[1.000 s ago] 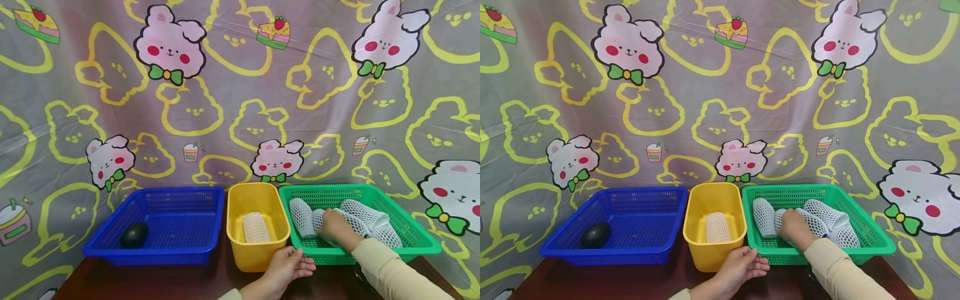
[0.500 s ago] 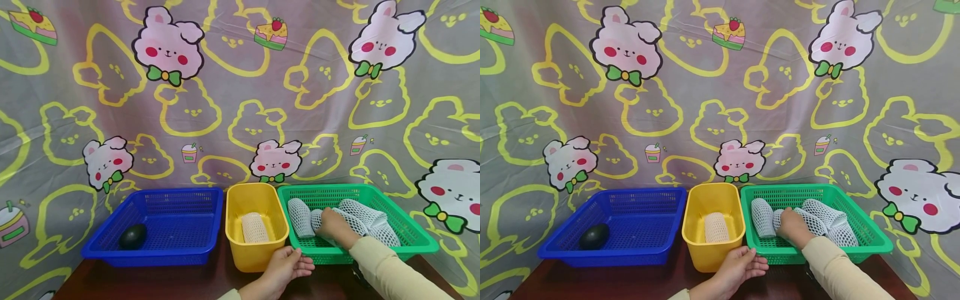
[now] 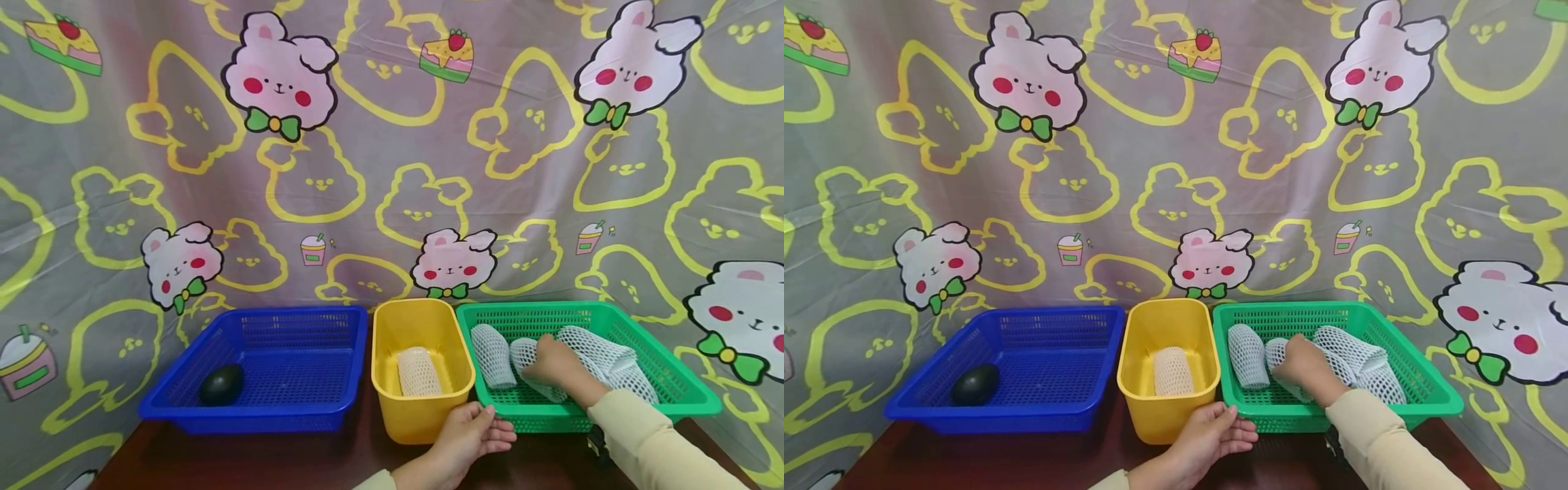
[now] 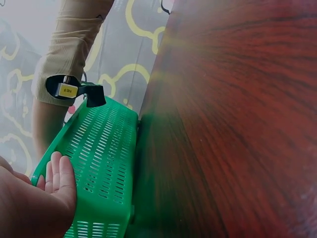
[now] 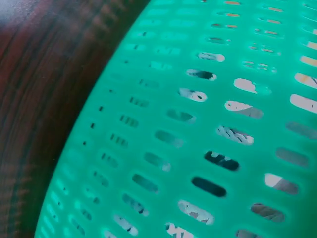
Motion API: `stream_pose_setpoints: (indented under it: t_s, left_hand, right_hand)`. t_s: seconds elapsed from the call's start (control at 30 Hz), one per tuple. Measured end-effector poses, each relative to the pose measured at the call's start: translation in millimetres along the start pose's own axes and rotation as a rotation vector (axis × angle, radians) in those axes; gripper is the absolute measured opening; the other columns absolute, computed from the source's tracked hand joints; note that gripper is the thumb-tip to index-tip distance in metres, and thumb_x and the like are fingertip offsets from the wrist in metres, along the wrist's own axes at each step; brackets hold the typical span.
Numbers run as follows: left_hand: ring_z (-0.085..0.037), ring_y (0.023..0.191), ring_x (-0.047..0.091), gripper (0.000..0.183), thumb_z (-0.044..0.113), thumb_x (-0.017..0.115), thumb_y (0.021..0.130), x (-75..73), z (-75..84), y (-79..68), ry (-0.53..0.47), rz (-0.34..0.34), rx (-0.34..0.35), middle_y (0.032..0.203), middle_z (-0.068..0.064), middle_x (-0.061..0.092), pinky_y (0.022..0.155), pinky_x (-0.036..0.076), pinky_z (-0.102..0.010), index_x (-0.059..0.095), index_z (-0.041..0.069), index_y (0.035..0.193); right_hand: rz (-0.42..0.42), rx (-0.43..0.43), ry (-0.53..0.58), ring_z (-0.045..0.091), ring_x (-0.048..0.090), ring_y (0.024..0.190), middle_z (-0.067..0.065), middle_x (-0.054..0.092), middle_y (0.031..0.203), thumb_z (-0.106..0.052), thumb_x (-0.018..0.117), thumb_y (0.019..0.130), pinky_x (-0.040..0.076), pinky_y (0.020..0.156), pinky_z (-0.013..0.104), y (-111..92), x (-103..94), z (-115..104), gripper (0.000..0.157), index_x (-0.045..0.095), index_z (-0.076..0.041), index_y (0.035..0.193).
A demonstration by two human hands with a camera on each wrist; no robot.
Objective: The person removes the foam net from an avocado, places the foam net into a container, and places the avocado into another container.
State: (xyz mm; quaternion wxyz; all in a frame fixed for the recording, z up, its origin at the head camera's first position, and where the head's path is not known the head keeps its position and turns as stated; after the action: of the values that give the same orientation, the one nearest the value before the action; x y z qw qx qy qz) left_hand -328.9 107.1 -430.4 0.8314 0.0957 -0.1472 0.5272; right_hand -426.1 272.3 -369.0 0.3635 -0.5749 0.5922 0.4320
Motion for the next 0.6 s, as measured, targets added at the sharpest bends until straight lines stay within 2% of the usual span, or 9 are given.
stream_pose_setpoints:
  t_s: [0.17,0.47,0.6]
  left_hand:
    - [-0.031,0.088,0.069,0.024,0.013,0.043,0.104,-0.4,-0.3,0.3,0.0,-0.009,0.009,0.097,-0.024,0.068,0.079,0.056,-0.041,0.056,-0.001,0.089]
    - [-0.032,0.09,0.069,0.023,0.011,0.042,0.104,0.4,1.1,-1.6,0.001,-0.034,0.013,0.098,-0.026,0.067,0.08,0.055,-0.041,0.056,-0.002,0.091]
    - [-0.031,0.091,0.068,0.022,0.01,0.043,0.104,0.5,1.7,-3.4,0.017,-0.04,0.002,0.098,-0.024,0.068,0.08,0.055,-0.041,0.057,-0.003,0.093]
  right_hand:
    - [0.001,-0.004,0.053,0.033,0.057,0.075,0.027,0.055,0.09,-0.018,0.077,0.077,0.05,0.064,0.048,-3.1,-10.7,0.2,0.064,0.043,0.026,0.108]
    - [0.011,0.007,0.057,0.047,0.057,0.091,0.041,0.051,0.105,-0.025,0.076,0.079,0.05,0.07,0.053,-11.2,-25.7,-2.8,0.079,0.034,0.029,0.119]
    - [0.02,0.002,0.078,0.054,0.053,0.1,0.047,0.044,0.117,-0.028,0.076,0.081,0.049,0.075,0.056,-17.0,-33.2,-7.6,0.086,0.029,0.03,0.126]
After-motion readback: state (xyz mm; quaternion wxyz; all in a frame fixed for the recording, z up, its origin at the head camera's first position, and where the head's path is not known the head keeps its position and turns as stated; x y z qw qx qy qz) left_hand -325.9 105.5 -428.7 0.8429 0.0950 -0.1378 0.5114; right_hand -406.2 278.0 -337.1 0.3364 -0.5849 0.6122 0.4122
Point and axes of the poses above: each hand's wrist, its own y-axis towards the middle knuckle, its own x-axis out of the palm, z = x × y, the point moved 10 cm from there along y, towards the middle knuckle
